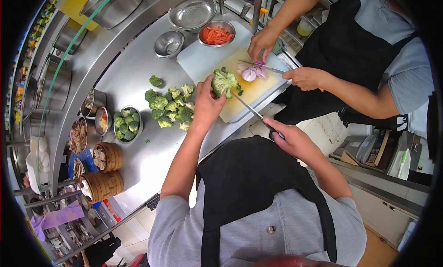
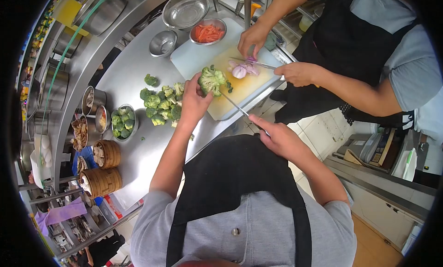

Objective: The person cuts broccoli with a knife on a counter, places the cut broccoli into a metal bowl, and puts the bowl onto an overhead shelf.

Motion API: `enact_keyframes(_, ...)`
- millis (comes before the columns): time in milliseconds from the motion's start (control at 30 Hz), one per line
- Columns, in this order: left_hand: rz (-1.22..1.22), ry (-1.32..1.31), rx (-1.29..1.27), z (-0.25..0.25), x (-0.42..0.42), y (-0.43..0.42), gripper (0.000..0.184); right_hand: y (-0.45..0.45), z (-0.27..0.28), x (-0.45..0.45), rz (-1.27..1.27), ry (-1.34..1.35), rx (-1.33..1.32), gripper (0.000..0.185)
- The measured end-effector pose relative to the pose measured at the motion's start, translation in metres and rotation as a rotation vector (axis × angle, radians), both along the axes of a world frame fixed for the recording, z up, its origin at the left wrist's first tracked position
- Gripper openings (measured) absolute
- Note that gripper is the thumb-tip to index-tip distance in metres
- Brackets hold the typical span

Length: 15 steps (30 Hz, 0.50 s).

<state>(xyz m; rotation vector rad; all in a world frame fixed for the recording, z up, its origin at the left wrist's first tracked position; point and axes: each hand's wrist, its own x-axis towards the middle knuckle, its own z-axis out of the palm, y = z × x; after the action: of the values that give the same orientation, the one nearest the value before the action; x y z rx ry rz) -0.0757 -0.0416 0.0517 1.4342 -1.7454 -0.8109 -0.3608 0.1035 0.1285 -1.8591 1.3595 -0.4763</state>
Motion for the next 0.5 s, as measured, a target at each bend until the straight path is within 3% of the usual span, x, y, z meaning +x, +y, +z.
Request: enact_keyframes(500,0.080,0.102,0.097,-0.019,0.003,-0.019,0.073,-0.032,-0.024,0.030,0.001,0.096,-0.001,0.062)
